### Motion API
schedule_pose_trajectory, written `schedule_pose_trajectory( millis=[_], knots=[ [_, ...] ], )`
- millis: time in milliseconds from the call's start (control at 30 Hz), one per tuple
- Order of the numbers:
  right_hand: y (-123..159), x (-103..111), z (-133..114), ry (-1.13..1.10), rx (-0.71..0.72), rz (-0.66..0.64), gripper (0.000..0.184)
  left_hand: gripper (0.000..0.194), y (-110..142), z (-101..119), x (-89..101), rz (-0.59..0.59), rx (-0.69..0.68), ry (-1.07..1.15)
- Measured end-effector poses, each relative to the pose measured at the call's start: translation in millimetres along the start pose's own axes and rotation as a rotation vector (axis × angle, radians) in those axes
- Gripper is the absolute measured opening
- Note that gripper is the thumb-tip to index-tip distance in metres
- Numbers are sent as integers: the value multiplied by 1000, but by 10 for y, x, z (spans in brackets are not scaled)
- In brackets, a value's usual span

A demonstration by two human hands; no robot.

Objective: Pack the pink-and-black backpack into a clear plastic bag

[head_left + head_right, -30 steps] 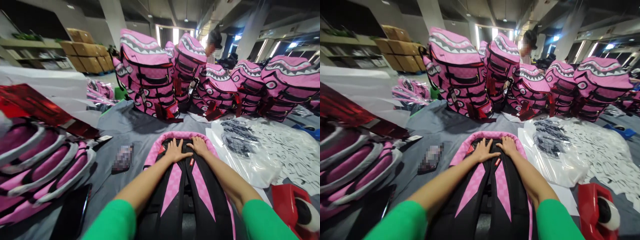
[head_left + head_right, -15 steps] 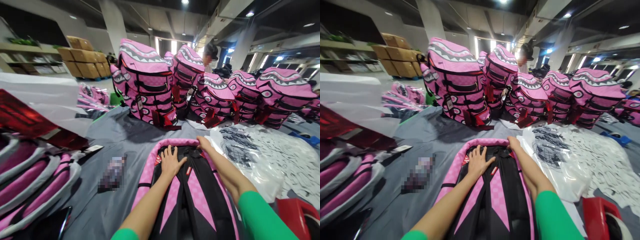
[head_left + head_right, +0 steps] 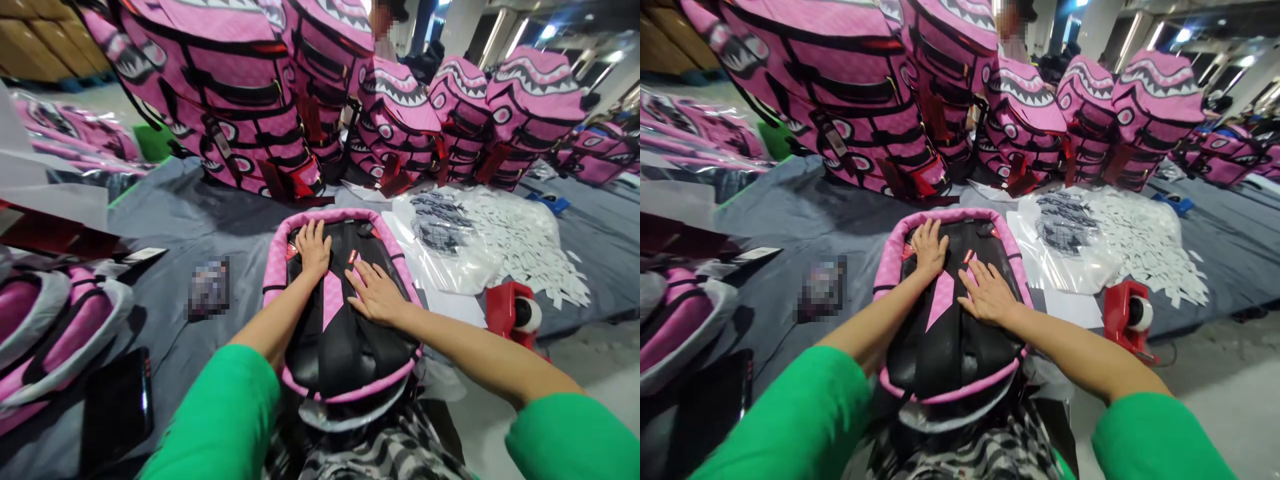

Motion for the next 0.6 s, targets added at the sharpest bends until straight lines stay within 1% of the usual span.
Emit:
schedule_pose_trajectory(
  millis=[33, 67, 133, 167, 200, 233, 300, 333, 433, 500, 533, 567, 600],
  knots=[
    [-71, -101, 30, 23, -21, -11, 65, 52, 81, 91, 82, -75, -77, 22],
    [-134, -192, 55, 41, -16, -29, 64, 48, 207, 200, 164, -179, -177, 48],
    [-213, -329, 88, 64, 4, -71, 61, 40, 585, 435, 301, -449, -420, 119],
    [-228, -375, 94, 71, 12, -88, 59, 39, 806, 533, 346, -566, -534, 145],
    [-232, -410, 97, 74, 17, -95, 58, 39, 1020, 608, 362, -655, -648, 149],
    [-230, -437, 98, 73, 20, -92, 58, 40, 1204, 650, 344, -694, -749, 112],
    [-229, -473, 114, 50, 10, -45, 57, 36, 1443, 643, 199, -698, -877, 32],
    [-234, -483, 133, 25, -4, -5, 57, 35, 1499, 604, 87, -685, -905, -7],
    [-253, -448, 238, -128, -112, 145, 53, 37, 1540, 448, -253, -679, -929, -118],
    [-223, -322, 302, -267, -194, 277, 51, 41, 1552, 371, -369, -679, -956, -205],
    [-189, -224, 302, -317, -183, 342, 49, 42, 1555, 349, -376, -668, -963, -216],
    [-144, -110, 266, -342, -109, 389, 46, 40, 1544, 331, -353, -648, -947, -196],
    [-90, 8, 187, -338, 42, 410, 41, 38, 1512, 315, -305, -615, -907, -159]
  ],
)
Point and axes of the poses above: each hand's wrist, its own y-axis away from the middle knuckle, its own x-axis out of the back of the hand, z = x × y, the point moved 3 cm from there along -y, towards the middle knuckle, and after that the axes turned 4 degrees about -x, right-handed, at the moved point
